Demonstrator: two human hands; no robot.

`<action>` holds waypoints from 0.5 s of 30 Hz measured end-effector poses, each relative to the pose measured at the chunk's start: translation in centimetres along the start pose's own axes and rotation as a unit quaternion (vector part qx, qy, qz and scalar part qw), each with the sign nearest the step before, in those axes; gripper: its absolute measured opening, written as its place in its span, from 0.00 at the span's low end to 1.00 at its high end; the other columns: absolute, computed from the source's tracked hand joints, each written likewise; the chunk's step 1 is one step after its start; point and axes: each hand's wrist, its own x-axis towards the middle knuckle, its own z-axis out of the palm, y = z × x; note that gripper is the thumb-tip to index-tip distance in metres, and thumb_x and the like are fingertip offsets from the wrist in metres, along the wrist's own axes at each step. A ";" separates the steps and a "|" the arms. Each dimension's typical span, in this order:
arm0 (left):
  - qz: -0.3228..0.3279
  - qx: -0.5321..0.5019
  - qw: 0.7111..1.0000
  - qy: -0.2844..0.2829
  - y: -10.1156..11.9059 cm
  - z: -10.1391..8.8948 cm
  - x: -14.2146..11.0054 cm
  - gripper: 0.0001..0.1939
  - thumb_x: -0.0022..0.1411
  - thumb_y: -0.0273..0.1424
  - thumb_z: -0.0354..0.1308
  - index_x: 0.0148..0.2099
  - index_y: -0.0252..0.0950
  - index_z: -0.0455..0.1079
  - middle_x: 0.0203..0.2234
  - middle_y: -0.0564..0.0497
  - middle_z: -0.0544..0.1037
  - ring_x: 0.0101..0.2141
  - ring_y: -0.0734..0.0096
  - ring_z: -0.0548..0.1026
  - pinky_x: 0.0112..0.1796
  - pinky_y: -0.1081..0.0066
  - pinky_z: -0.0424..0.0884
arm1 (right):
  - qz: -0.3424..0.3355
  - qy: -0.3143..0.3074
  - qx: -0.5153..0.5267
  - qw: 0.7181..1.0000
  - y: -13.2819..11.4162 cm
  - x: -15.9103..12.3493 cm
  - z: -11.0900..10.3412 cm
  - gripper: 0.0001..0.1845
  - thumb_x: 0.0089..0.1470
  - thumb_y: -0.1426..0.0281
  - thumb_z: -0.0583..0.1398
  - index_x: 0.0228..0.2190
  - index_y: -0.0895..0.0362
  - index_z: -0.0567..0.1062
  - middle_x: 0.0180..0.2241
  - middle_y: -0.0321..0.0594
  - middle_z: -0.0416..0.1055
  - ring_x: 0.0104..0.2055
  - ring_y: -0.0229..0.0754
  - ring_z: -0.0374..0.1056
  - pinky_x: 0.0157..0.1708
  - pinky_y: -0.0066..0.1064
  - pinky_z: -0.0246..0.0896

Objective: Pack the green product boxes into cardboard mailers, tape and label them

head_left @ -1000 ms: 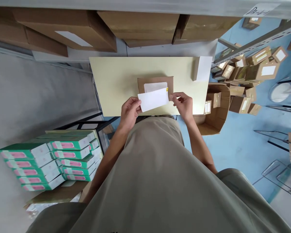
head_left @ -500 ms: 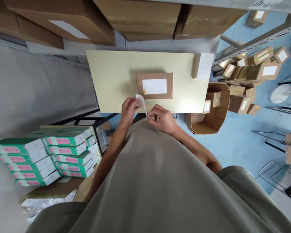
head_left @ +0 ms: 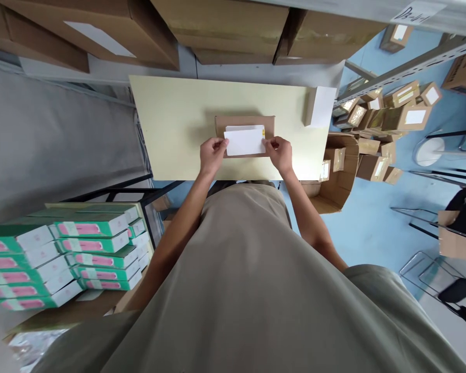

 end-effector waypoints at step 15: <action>0.053 0.059 0.997 0.005 0.2 1.5 2.5 0.18 0.66 0.47 0.72 0.36 0.41 0.71 0.31 0.49 0.80 0.41 0.59 0.79 0.45 0.63 0.77 | 0.057 0.036 -0.093 0.993 0.4 2.1 2.7 0.13 0.74 0.61 0.62 0.42 0.55 0.82 0.46 0.51 0.85 0.48 0.53 0.79 0.54 0.45 0.73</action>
